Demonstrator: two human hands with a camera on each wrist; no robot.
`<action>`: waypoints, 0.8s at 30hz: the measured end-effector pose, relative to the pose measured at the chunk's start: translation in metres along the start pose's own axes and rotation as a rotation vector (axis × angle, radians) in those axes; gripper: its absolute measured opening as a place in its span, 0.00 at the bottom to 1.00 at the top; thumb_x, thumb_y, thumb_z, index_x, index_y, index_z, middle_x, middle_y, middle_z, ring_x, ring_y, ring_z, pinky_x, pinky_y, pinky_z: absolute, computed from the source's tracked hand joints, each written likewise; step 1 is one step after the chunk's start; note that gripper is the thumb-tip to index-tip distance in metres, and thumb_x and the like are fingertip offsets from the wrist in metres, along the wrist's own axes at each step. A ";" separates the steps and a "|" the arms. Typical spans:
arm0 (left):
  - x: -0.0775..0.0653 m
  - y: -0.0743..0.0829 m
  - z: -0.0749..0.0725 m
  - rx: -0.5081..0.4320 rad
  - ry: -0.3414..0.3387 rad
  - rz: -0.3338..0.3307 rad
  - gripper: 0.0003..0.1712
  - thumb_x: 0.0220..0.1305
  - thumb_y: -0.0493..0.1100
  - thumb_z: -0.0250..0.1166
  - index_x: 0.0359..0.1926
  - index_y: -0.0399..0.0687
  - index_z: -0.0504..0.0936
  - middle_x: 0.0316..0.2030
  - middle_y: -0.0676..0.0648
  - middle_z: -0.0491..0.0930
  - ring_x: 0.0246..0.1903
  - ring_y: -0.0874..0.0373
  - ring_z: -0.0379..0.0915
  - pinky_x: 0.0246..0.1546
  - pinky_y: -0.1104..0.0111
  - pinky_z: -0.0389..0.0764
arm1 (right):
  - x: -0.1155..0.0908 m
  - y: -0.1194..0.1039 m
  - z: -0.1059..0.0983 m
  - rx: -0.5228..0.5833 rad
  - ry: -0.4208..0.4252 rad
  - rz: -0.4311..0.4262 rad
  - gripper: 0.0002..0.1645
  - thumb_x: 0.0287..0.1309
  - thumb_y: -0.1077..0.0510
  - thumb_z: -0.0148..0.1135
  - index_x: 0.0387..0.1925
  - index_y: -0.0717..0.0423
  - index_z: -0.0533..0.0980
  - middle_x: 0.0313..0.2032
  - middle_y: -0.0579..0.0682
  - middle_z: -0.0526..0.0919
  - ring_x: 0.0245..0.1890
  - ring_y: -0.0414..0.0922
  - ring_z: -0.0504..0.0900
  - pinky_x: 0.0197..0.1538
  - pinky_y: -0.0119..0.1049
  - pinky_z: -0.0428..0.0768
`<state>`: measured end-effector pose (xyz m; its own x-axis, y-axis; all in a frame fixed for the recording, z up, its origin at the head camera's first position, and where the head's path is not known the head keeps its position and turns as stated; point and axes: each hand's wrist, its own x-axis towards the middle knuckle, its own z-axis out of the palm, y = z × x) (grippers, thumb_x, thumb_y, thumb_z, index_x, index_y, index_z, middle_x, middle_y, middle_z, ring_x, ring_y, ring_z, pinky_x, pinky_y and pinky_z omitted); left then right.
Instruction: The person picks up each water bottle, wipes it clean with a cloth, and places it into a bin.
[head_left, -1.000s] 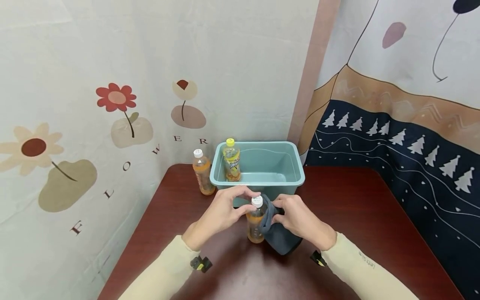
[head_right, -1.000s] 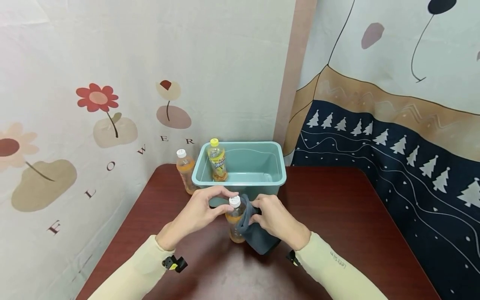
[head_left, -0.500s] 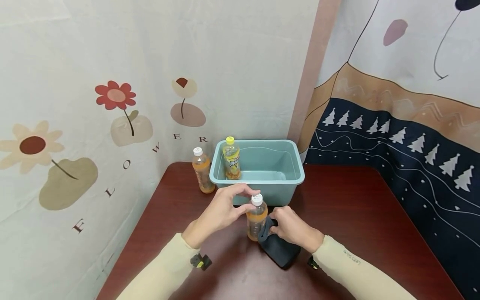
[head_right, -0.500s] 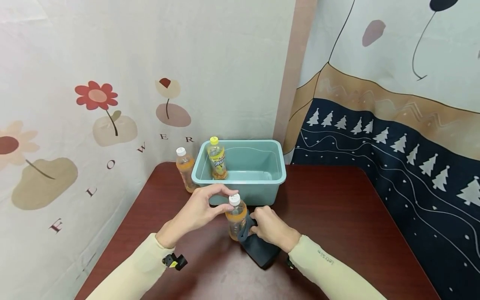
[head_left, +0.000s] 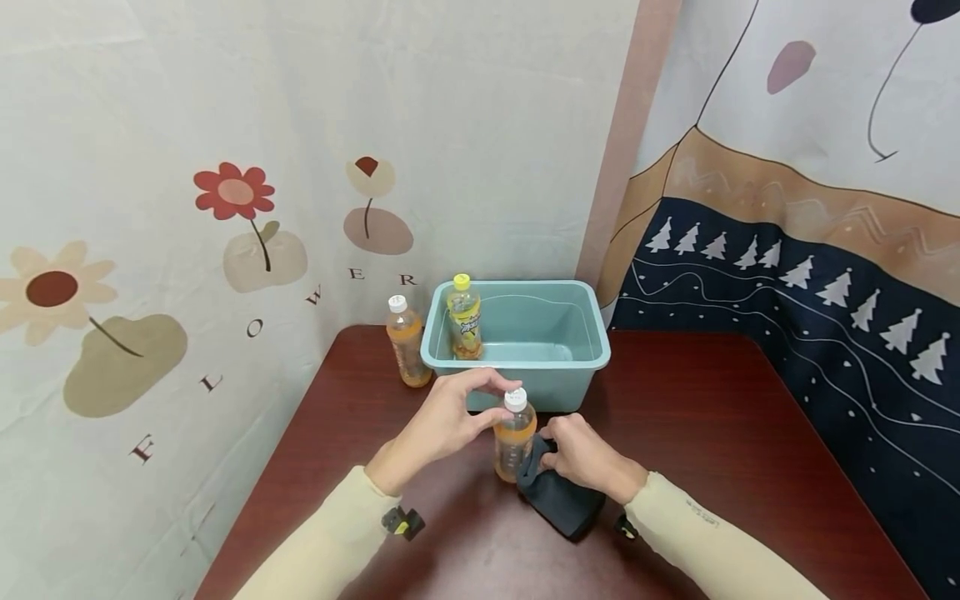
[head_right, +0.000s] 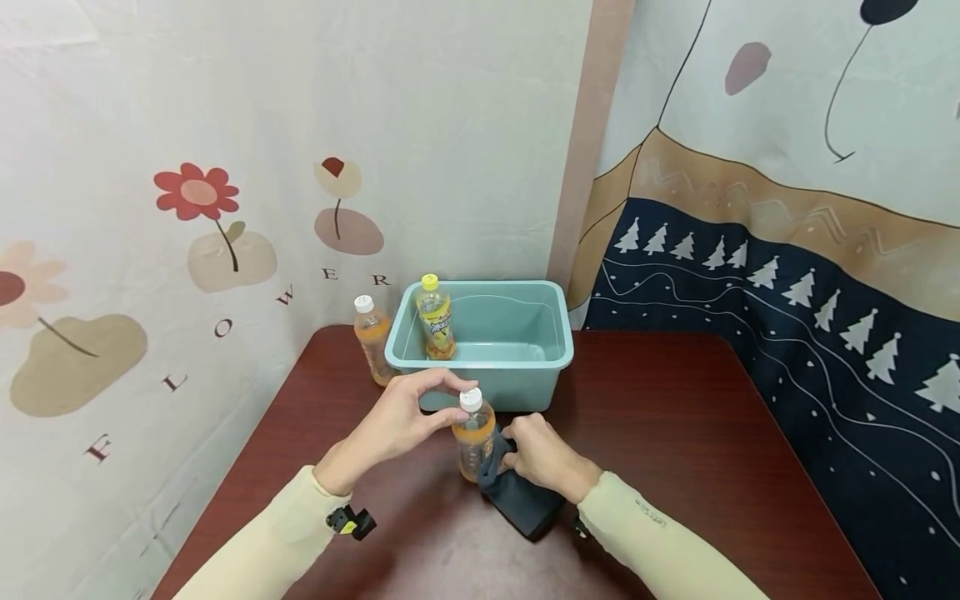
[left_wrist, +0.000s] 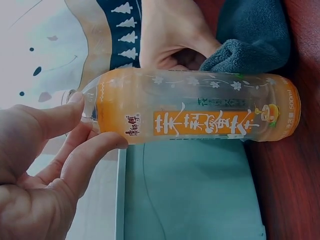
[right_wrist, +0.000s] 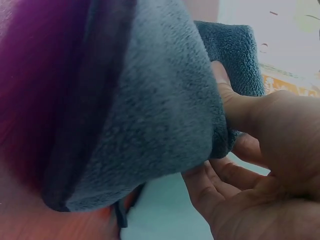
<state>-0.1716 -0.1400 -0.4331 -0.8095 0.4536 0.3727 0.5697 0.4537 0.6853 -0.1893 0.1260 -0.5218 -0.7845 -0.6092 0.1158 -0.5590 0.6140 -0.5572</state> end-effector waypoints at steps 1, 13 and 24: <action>0.000 0.000 0.000 -0.002 0.000 0.000 0.19 0.70 0.41 0.85 0.59 0.59 0.93 0.61 0.56 0.95 0.59 0.57 0.94 0.61 0.63 0.93 | 0.000 -0.001 -0.001 0.002 0.005 -0.003 0.12 0.65 0.73 0.80 0.34 0.53 0.92 0.19 0.38 0.78 0.24 0.29 0.70 0.28 0.26 0.64; -0.001 -0.001 0.000 -0.006 0.006 -0.007 0.20 0.70 0.42 0.85 0.59 0.60 0.93 0.61 0.58 0.95 0.58 0.58 0.94 0.63 0.63 0.93 | -0.006 -0.031 -0.036 -0.053 0.121 -0.032 0.12 0.65 0.68 0.85 0.48 0.56 0.96 0.37 0.46 0.91 0.37 0.34 0.86 0.37 0.26 0.83; -0.001 -0.001 0.000 0.003 0.005 -0.025 0.20 0.70 0.41 0.85 0.60 0.60 0.93 0.60 0.56 0.96 0.58 0.57 0.95 0.63 0.60 0.93 | -0.010 -0.055 -0.062 -0.070 0.263 -0.087 0.23 0.61 0.63 0.91 0.57 0.60 0.94 0.43 0.48 0.94 0.43 0.41 0.92 0.45 0.31 0.93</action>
<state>-0.1707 -0.1406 -0.4345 -0.8245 0.4377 0.3585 0.5493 0.4675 0.6926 -0.1676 0.1291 -0.4408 -0.7705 -0.5153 0.3752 -0.6372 0.6041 -0.4786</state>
